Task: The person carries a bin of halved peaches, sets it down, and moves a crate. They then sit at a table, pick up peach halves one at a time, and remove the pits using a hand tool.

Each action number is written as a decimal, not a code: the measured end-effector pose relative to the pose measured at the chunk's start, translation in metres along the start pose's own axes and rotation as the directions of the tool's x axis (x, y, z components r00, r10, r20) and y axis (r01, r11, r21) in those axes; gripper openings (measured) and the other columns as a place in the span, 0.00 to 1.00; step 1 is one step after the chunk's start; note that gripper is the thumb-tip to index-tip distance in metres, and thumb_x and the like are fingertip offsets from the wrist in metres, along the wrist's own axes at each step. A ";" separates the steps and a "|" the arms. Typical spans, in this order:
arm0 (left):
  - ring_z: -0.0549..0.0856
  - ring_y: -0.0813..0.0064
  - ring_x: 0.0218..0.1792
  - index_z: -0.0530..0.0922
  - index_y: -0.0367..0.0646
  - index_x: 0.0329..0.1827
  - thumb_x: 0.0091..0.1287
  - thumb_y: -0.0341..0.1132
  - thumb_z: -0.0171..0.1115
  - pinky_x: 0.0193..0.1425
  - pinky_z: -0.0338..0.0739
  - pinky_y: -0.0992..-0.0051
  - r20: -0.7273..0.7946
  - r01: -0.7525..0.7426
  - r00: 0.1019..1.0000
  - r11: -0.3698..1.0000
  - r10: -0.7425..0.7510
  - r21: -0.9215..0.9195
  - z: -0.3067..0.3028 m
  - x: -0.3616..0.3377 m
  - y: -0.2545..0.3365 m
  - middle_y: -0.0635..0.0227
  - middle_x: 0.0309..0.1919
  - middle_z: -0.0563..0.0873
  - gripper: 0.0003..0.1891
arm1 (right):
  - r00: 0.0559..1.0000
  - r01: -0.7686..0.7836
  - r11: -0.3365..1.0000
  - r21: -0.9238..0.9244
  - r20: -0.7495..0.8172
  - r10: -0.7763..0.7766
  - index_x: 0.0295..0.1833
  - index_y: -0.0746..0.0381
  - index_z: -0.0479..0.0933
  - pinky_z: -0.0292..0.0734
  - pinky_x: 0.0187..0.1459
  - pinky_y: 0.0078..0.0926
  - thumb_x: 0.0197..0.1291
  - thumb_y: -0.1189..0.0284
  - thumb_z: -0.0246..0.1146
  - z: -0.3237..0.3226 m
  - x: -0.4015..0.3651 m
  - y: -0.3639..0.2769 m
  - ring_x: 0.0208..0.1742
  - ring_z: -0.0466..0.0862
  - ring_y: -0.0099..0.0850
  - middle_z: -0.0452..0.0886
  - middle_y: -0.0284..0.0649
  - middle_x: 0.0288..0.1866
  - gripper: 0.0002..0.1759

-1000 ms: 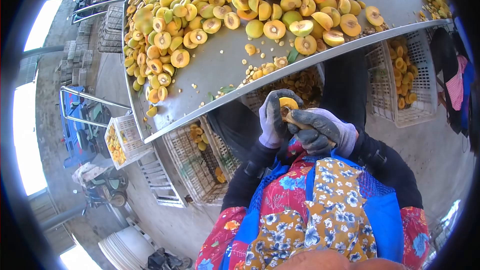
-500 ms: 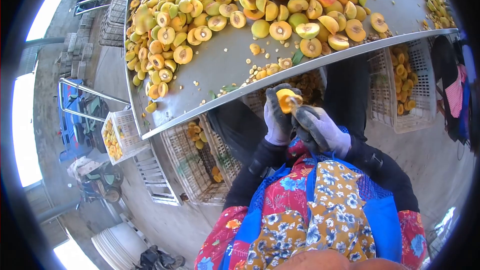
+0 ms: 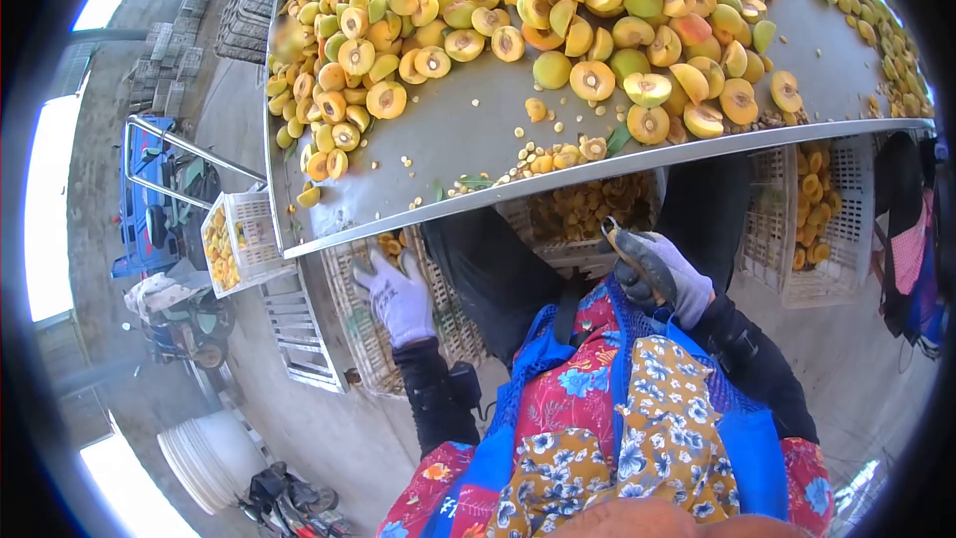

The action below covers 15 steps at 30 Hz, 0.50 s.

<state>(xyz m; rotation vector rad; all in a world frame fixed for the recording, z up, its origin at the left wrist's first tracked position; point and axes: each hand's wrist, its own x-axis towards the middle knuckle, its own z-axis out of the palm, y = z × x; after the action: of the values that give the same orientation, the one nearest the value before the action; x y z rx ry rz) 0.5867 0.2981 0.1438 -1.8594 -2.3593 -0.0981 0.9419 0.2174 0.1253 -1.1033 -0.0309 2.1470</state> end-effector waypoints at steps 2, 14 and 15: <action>0.74 0.41 0.63 0.73 0.37 0.64 0.71 0.43 0.61 0.64 0.72 0.51 0.000 -0.200 0.979 0.948 0.206 -0.249 -0.024 0.034 0.064 0.42 0.63 0.73 0.24 | 1.000 0.002 0.997 -0.073 -0.016 -0.003 0.47 0.62 0.74 0.59 0.15 0.15 0.72 0.52 0.60 0.002 0.000 -0.003 0.15 0.65 0.17 0.70 0.29 0.22 0.21; 0.88 0.61 0.39 0.72 0.40 0.59 0.67 0.40 0.55 0.37 0.84 0.68 0.439 0.360 0.614 0.263 0.656 -0.895 0.038 0.114 0.236 0.56 0.43 0.85 0.20 | 0.699 0.428 0.330 -0.842 0.077 -0.711 0.51 0.64 0.70 0.76 0.33 0.43 0.71 0.69 0.57 0.002 -0.019 -0.018 0.30 0.84 0.48 0.81 0.52 0.30 0.10; 0.88 0.65 0.38 0.72 0.40 0.61 0.67 0.37 0.54 0.33 0.83 0.75 0.398 0.660 0.561 -0.100 0.726 -0.745 0.039 0.098 0.224 0.56 0.46 0.85 0.20 | 0.679 0.439 0.274 -0.856 0.116 -0.725 0.51 0.64 0.70 0.76 0.34 0.44 0.71 0.68 0.57 0.012 -0.022 -0.026 0.31 0.84 0.50 0.82 0.52 0.31 0.11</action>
<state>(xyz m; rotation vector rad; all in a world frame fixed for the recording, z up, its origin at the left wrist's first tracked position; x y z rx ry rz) 0.7793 0.4503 0.1122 -3.1501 -2.9347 -2.4672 0.9567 0.2267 0.1564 -1.5900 -1.2950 1.1431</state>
